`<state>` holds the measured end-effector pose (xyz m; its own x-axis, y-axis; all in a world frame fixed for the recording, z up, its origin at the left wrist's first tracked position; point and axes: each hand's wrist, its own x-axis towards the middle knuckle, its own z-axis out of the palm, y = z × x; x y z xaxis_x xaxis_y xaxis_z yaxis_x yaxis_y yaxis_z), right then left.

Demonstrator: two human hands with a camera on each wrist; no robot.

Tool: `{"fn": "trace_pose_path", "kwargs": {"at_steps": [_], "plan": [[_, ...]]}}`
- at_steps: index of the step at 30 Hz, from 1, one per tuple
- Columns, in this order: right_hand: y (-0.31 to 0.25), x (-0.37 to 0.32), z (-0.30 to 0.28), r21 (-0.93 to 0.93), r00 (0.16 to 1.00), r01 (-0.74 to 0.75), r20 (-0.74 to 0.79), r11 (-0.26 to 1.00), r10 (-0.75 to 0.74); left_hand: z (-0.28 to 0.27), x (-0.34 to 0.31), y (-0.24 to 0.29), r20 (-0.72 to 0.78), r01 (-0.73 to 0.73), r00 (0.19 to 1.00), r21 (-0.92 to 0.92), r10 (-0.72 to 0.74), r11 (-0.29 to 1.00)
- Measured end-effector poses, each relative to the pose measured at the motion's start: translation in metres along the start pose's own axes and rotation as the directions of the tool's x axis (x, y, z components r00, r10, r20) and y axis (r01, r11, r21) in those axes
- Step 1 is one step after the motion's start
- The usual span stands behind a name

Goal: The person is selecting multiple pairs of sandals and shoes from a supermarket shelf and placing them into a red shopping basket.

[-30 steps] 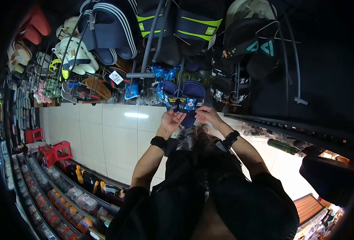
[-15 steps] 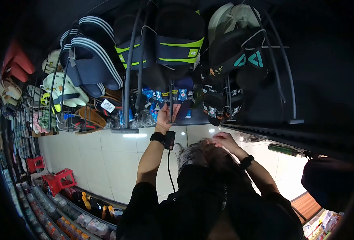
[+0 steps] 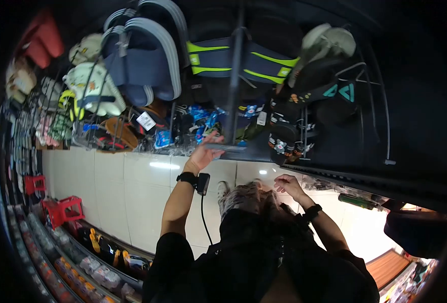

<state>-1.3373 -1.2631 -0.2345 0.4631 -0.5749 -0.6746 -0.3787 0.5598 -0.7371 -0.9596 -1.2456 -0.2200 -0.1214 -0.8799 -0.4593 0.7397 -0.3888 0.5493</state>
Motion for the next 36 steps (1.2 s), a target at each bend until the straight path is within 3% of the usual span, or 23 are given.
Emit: {"fn": "trace_pose_path", "kwargs": {"at_steps": [1,5,7,10,12,14,18,21,22,23,26,28,31,33,35,36], "plan": [[-0.007,0.003,0.011,-0.033,1.0,0.01,0.026,0.999,-0.009,-0.008,-0.022,-0.006,-0.032,0.039,0.999,-0.078,-0.042,0.996],[-0.024,0.016,0.067,-0.135,0.985,0.023,0.171,0.991,0.001,-0.059,-0.136,-0.059,-0.2,0.072,0.977,-0.007,-0.072,0.997],[-0.028,0.029,0.101,-0.203,0.953,0.055,0.302,0.978,0.009,-0.087,-0.205,-0.106,-0.365,0.082,0.927,-0.042,-0.092,0.996],[-0.03,0.028,0.164,-0.286,0.903,0.06,0.424,0.956,0.07,-0.097,-0.318,-0.173,-0.606,0.044,0.786,-0.14,-0.121,0.989],[-0.028,0.026,0.21,-0.313,0.825,0.156,0.562,0.937,0.05,-0.097,-0.39,-0.217,-0.73,-0.007,0.664,-0.221,-0.161,0.975],[-0.025,0.02,0.263,-0.41,0.784,0.174,0.607,0.895,0.126,-0.1,-0.454,-0.264,-0.844,-0.08,0.507,-0.251,-0.177,0.965],[-0.007,0.016,0.374,-0.487,0.67,0.257,0.713,0.835,0.209,-0.114,-0.549,-0.341,-0.948,-0.423,0.228,-0.3,-0.221,0.855],[0.009,0.025,0.459,-0.604,0.613,0.481,0.75,0.636,0.249,-0.125,-0.594,-0.39,-0.959,-0.587,0.113,-0.276,-0.261,0.761],[0.014,0.031,0.485,-0.596,0.596,0.506,0.764,0.624,0.247,-0.13,-0.603,-0.405,-0.951,-0.64,0.088,-0.282,-0.296,0.715],[0.024,0.044,0.507,-0.597,0.561,0.627,0.792,0.5,0.242,-0.126,-0.612,-0.407,-0.944,-0.696,0.054,-0.269,-0.325,0.666],[0.029,0.066,0.565,-0.586,0.518,0.785,0.798,0.201,0.308,-0.132,-0.627,-0.426,-0.922,-0.778,0.017,-0.256,-0.388,0.573],[0.022,0.074,0.601,-0.638,0.577,0.761,0.75,0.121,0.324,-0.152,-0.635,-0.424,-0.905,-0.798,0.043,-0.286,-0.423,0.531],[0.02,0.095,0.638,-0.709,0.63,0.684,0.693,0.172,0.351,-0.19,-0.65,-0.412,-0.895,-0.829,0.084,-0.307,-0.438,0.468],[0.019,0.118,0.662,-0.705,0.646,0.709,0.665,0.029,0.375,-0.228,-0.668,-0.387,-0.902,-0.834,0.084,-0.296,-0.424,0.466],[0.028,0.147,0.678,-0.744,0.649,0.654,0.643,0.133,0.407,-0.269,-0.688,-0.36,-0.897,-0.827,0.092,-0.311,-0.433,0.469],[0.013,0.14,0.694,-0.792,0.68,0.601,0.576,0.105,0.454,-0.286,-0.699,-0.34,-0.926,-0.828,0.06,-0.255,-0.374,0.499]]}}
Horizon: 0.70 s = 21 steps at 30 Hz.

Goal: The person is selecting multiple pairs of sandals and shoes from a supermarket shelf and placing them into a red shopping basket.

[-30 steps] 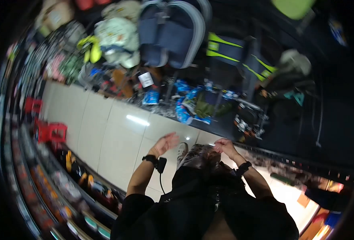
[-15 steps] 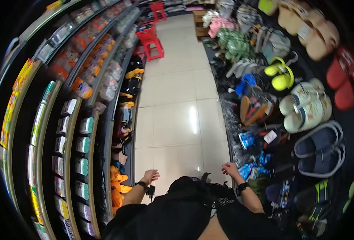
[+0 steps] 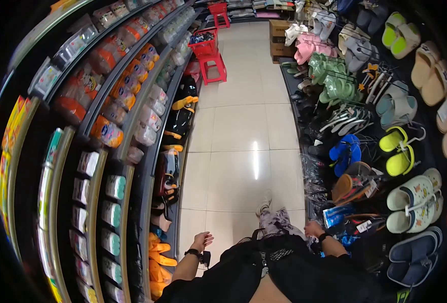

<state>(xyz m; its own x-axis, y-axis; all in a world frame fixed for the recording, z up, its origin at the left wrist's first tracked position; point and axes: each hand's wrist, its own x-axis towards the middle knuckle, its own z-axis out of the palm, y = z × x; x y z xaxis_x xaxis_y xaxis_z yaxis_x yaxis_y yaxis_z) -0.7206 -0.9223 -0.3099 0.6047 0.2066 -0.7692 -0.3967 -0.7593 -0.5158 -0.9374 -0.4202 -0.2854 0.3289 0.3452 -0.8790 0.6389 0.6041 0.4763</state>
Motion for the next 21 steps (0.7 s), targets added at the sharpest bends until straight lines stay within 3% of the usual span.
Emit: {"fn": "trace_pose_path", "kwargs": {"at_steps": [2,4,5,8,9,10,11,12,14,18,20,21], "plan": [[0.03,0.083,-0.022,0.282,0.984,-0.105,0.166,0.954,0.06,0.037,0.03,0.065,0.037,-0.045,0.998,0.003,0.045,0.999],[-0.001,0.097,-0.044,0.31,0.959,-0.239,0.222,0.92,0.174,0.062,0.033,0.12,0.048,-0.084,0.995,-0.005,0.084,0.996],[-0.026,0.106,-0.049,0.055,0.958,-0.261,0.133,0.964,0.252,0.07,0.033,0.146,0.061,-0.082,0.995,-0.001,0.082,0.997],[-0.111,0.174,-0.096,0.005,0.95,-0.291,0.115,0.957,0.289,0.098,0.043,0.23,0.066,-0.085,0.994,0.01,0.084,0.996],[-0.145,0.192,-0.11,-0.132,0.997,-0.062,0.037,0.989,0.067,0.105,0.046,0.254,0.062,-0.109,0.992,0.017,0.108,0.994],[-0.156,0.248,-0.112,-0.248,1.0,0.025,-0.005,0.969,-0.027,0.111,0.05,0.279,0.059,-0.133,0.99,0.024,0.131,0.991],[-0.236,0.216,-0.14,-0.339,0.996,0.071,-0.024,0.938,-0.084,0.112,0.066,0.289,0.042,-0.131,0.99,-0.022,0.132,0.991],[-0.243,0.277,-0.138,-0.286,0.987,0.149,-0.014,0.946,-0.16,0.11,0.07,0.299,0.038,-0.117,0.992,-0.034,0.118,0.993],[-0.336,0.293,-0.144,-0.072,0.971,0.228,-0.052,0.971,-0.232,0.107,0.084,0.324,0.004,-0.1,0.995,-0.085,0.101,0.991],[-0.494,0.344,-0.144,-0.036,0.949,0.314,-0.029,0.949,-0.315,0.092,0.138,0.35,-0.092,0.047,0.994,-0.103,-0.056,0.994],[-0.547,0.373,-0.138,-0.052,0.944,0.33,-0.003,0.942,-0.331,0.073,0.181,0.367,-0.083,0.118,0.988,-0.164,-0.133,0.979],[-0.57,0.386,-0.135,-0.124,0.923,0.384,0.025,0.915,-0.384,0.071,0.188,0.39,-0.077,0.084,0.992,-0.15,-0.096,0.985]]}}
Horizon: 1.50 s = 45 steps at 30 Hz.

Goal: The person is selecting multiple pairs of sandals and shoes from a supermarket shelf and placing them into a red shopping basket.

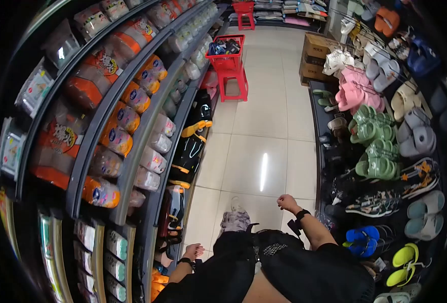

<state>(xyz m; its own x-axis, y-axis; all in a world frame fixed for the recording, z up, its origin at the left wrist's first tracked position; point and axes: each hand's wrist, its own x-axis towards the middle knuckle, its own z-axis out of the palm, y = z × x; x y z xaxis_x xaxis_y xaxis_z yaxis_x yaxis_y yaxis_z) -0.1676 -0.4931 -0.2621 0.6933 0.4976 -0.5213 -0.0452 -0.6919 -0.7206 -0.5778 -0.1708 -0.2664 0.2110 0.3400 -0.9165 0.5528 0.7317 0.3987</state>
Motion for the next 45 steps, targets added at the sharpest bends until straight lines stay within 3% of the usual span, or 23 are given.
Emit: {"fn": "trace_pose_path", "kwargs": {"at_steps": [1,3,4,7,8,9,11,12,13,15,18,19,20,22,25,27,28,29,31,35,38,41,45], "plan": [[-0.017,0.019,-0.005,-0.072,0.998,0.06,0.025,0.996,-0.058,-0.033,0.066,0.003,0.2,0.091,0.977,-0.056,-0.078,0.994],[-0.034,0.055,-0.011,-0.204,0.995,0.085,0.062,0.975,-0.073,-0.016,0.072,0.059,-0.043,-0.032,0.998,0.059,0.035,0.998],[-0.039,0.074,-0.022,-0.214,0.998,0.025,0.067,0.976,-0.011,-0.021,0.106,0.093,0.143,0.064,0.988,-0.01,-0.062,0.998],[-0.061,0.108,-0.049,-0.162,0.964,-0.242,0.07,0.957,0.255,0.005,0.143,0.206,0.188,0.035,0.982,-0.031,-0.029,0.999],[-0.046,0.13,-0.051,-0.096,0.949,-0.304,0.06,0.948,0.31,0.012,0.145,0.251,0.323,0.022,0.946,-0.018,-0.015,1.0],[-0.033,0.155,-0.053,-0.03,0.93,-0.363,0.054,0.931,0.364,0.064,0.096,0.3,0.01,-0.126,0.992,0.057,0.126,0.99],[-0.071,0.172,-0.078,0.087,0.926,-0.377,0.008,0.922,0.378,0.097,0.119,0.379,0.098,-0.216,0.973,0.079,0.208,0.973],[-0.084,0.183,-0.085,0.158,0.919,-0.386,-0.026,0.909,0.395,0.118,0.123,0.414,0.055,-0.254,0.967,0.193,0.248,0.948],[-0.097,0.196,-0.09,0.229,0.909,-0.391,-0.058,0.892,0.413,0.114,0.167,0.44,0.195,-0.223,0.965,0.252,0.176,0.942],[-0.102,0.232,-0.102,0.219,0.913,-0.392,-0.031,0.894,0.408,0.16,0.179,0.498,0.18,-0.273,0.958,0.351,0.222,0.896],[-0.087,0.303,-0.122,0.242,0.877,-0.478,0.074,0.845,0.475,0.246,0.163,0.575,0.157,-0.311,0.949,0.307,0.275,0.899],[-0.073,0.329,-0.133,0.247,0.877,-0.478,0.076,0.843,0.475,0.268,0.169,0.597,0.156,-0.311,0.949,0.312,0.275,0.898],[-0.063,0.357,-0.147,0.007,0.947,-0.305,0.112,0.952,0.302,0.286,0.173,0.618,0.185,-0.339,0.938,0.298,0.294,0.892],[-0.127,0.38,-0.19,0.195,0.863,-0.504,0.082,0.841,0.498,0.316,0.182,0.656,0.198,-0.338,0.937,0.307,0.288,0.89],[-0.133,0.473,-0.25,0.241,0.913,-0.408,0.131,0.881,0.387,0.353,0.189,0.714,0.173,-0.304,0.95,0.308,0.26,0.902],[-0.079,0.582,-0.274,0.349,0.947,-0.312,0.187,0.883,0.261,0.377,0.191,0.748,0.134,-0.287,0.957,0.297,0.258,0.911],[-0.12,0.61,-0.296,-0.352,0.993,0.098,0.097,0.931,-0.068,0.386,0.2,0.769,0.116,-0.315,0.949,0.305,0.293,0.899],[-0.193,0.609,-0.326,0.067,0.977,-0.157,-0.134,0.985,0.165,0.396,0.215,0.781,0.089,-0.298,0.954,0.297,0.285,0.907],[-0.263,0.659,-0.357,0.213,0.983,-0.158,-0.06,0.964,0.174,0.417,0.218,0.807,0.096,-0.303,0.953,0.284,0.288,0.91],[-0.392,0.749,-0.395,0.293,1.0,0.001,0.012,0.956,-0.005,0.455,0.245,0.866,0.151,-0.355,0.934,0.297,0.323,0.887],[-0.477,0.806,-0.408,0.362,0.996,0.007,0.082,0.932,-0.04,0.491,0.259,0.934,0.186,-0.404,0.913,0.29,0.363,0.868],[-0.552,0.864,-0.413,0.459,0.99,0.034,0.107,0.888,-0.093,0.534,0.264,1.02,0.245,-0.5,0.86,0.235,0.447,0.833],[-0.638,0.952,-0.43,0.518,0.981,0.068,0.119,0.852,-0.15,0.587,0.299,1.138,0.342,-0.569,0.815,0.32,0.468,0.757]]}}
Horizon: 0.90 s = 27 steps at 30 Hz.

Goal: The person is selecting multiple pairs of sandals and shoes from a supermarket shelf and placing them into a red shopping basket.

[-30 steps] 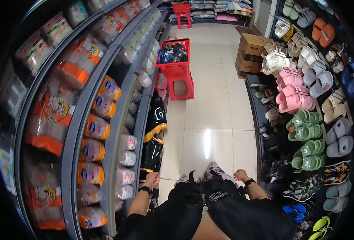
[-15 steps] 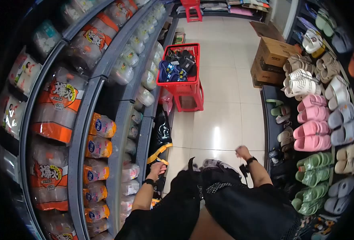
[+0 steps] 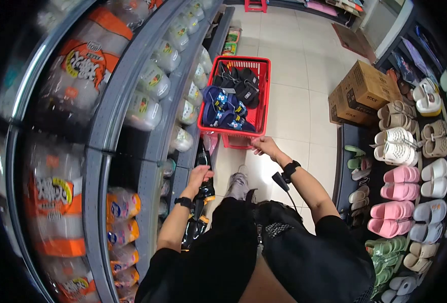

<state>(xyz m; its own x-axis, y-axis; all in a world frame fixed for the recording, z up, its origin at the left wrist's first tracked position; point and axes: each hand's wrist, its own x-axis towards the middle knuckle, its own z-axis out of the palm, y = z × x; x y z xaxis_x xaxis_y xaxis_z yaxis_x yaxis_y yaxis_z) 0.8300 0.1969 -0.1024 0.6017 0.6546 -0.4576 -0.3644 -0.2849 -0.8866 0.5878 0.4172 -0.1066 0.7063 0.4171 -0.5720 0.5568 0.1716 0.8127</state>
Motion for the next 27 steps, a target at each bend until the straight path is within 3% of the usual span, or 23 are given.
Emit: {"fn": "trace_pose_path", "kwargs": {"at_steps": [2,4,6,8,9,10,12,13,14,15,16,17,18,20,21,23,25,27], "plan": [[-0.024,0.04,0.003,-0.004,1.0,-0.008,0.002,1.0,0.008,-0.003,0.048,0.043,0.048,-0.119,0.992,0.056,0.116,0.991],[-0.038,0.082,0.003,-0.009,0.997,-0.059,-0.044,0.998,0.059,-0.003,0.087,0.08,0.076,-0.126,0.99,0.065,0.121,0.99],[-0.035,0.125,-0.001,0.041,0.992,-0.094,-0.075,0.995,0.097,-0.001,0.121,0.105,0.111,-0.261,0.961,0.075,0.252,0.962],[-0.028,0.162,-0.005,-0.189,0.976,-0.006,-0.214,0.982,-0.035,0.004,0.155,0.127,0.111,-0.282,0.957,0.157,0.267,0.946],[-0.048,0.161,-0.004,-0.247,0.963,-0.19,-0.238,0.95,0.13,0.008,0.165,0.134,0.111,-0.324,0.946,0.229,0.306,0.918],[-0.045,0.177,-0.005,-0.244,0.962,-0.202,-0.232,0.949,0.145,0.013,0.173,0.14,0.108,-0.309,0.951,0.23,0.291,0.923],[-0.011,0.218,-0.009,-0.428,0.925,-0.313,-0.338,0.848,0.171,0.021,0.181,0.154,0.079,-0.382,0.924,0.175,0.373,0.908],[0.003,0.237,-0.012,-0.251,0.914,-0.354,-0.295,0.901,0.278,0.023,0.189,0.16,0.091,-0.338,0.941,0.178,0.326,0.924],[0.004,0.245,-0.012,-0.254,0.915,-0.361,-0.283,0.897,0.288,0.023,0.194,0.161,0.08,-0.324,0.946,0.179,0.314,0.929],[0.005,0.252,-0.012,-0.074,0.898,-0.398,-0.234,0.914,0.372,0.023,0.198,0.162,0.077,-0.349,0.937,0.205,0.34,0.915],[0.006,0.257,-0.013,0.106,0.878,-0.434,-0.171,0.895,0.446,0.023,0.2,0.164,0.076,-0.373,0.928,0.231,0.365,0.899],[0.0,0.261,-0.011,0.146,0.842,-0.489,-0.179,0.86,0.509,0.021,0.203,0.166,0.098,-0.35,0.937,0.252,0.336,0.902],[0.014,0.269,-0.017,0.274,0.875,-0.457,-0.034,0.846,0.483,0.023,0.205,0.166,0.088,-0.338,0.941,0.255,0.326,0.906],[0.03,0.28,-0.019,0.454,0.883,-0.442,0.07,0.774,0.464,0.028,0.21,0.166,0.047,-0.287,0.958,0.249,0.284,0.925],[0.019,0.277,-0.017,0.451,0.879,-0.453,0.081,0.769,0.47,0.029,0.21,0.167,0.026,-0.269,0.962,0.244,0.271,0.932],[0.005,0.272,-0.016,0.389,0.774,-0.582,-0.007,0.714,0.634,0.03,0.213,0.171,0.001,-0.243,0.968,0.283,0.253,0.928],[-0.003,0.274,-0.024,0.402,0.778,-0.591,0.056,0.699,0.626,0.031,0.225,0.168,-0.01,-0.231,0.969,0.324,0.248,0.917],[0.001,0.275,-0.033,0.438,0.787,-0.588,0.114,0.68,0.607,0.034,0.242,0.152,-0.109,-0.161,0.979,0.103,0.172,0.982]]}}
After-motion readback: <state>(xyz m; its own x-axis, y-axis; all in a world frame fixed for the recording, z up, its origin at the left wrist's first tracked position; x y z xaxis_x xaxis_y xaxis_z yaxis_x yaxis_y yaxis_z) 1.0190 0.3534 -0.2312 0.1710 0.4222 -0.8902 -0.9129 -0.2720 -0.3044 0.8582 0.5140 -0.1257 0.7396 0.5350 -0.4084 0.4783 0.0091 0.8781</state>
